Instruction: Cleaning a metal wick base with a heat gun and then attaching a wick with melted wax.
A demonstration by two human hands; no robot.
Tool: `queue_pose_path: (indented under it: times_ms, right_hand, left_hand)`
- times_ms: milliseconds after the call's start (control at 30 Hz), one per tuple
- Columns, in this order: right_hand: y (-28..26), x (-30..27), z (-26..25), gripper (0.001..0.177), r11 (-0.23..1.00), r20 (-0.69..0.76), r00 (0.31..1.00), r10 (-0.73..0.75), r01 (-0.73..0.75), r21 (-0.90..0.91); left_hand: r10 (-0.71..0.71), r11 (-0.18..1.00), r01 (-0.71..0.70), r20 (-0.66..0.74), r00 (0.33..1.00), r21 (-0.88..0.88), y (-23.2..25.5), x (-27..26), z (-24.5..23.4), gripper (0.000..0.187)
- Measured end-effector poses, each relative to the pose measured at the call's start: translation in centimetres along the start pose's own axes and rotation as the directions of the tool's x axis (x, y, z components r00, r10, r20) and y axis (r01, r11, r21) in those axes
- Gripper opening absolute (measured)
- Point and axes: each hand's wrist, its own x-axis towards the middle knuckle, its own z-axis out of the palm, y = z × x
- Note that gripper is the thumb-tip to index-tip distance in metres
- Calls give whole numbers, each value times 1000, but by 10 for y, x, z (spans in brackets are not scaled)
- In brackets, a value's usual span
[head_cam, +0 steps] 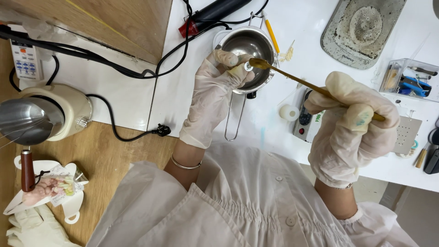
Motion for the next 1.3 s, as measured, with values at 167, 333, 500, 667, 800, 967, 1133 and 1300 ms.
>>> queue_pose_path:
  times_ms: [167, 333, 500, 667, 800, 967, 1133, 1300]
  right_hand:
    - [22, 16, -11, 28, 994, -70, 993, -96, 98, 37]
    - [60, 2, -17, 29, 988, -136, 980, 146, -138, 63]
    - [86, -11, 0, 34, 896, -60, 901, 430, -434, -98]
    - [103, -19, -1, 35, 820, -14, 833, 553, -548, -165]
    - [123, -28, -13, 36, 771, 31, 799, 600, -568, -288]
    - [49, -5, -1, 43, 559, 264, 939, 218, 102, -823]
    - [-27, 18, 21, 47, 767, 262, 964, 46, 134, -628]
    - [-37, 11, 20, 57, 783, 371, 928, 45, 197, -590]
  left_hand:
    - [14, 999, -14, 5, 1000, 40, 7, -3, 7, 16]
    - [126, 975, -118, -28, 992, 187, 6, -2, 6, 16]
    - [173, 961, -167, -6, 985, 222, 9, -2, 8, 18]
    - [132, 980, -136, 35, 991, 142, 13, -7, 17, 18]
    - [95, 981, -111, 107, 990, 162, 17, -11, 24, 17]
    - [44, 983, -70, 148, 988, 172, 14, -14, 23, 19]
    - [-1, 988, -34, 225, 974, 152, 6, -25, 33, 20]
    - [-46, 994, 16, 277, 960, 110, -5, -39, 42, 23]
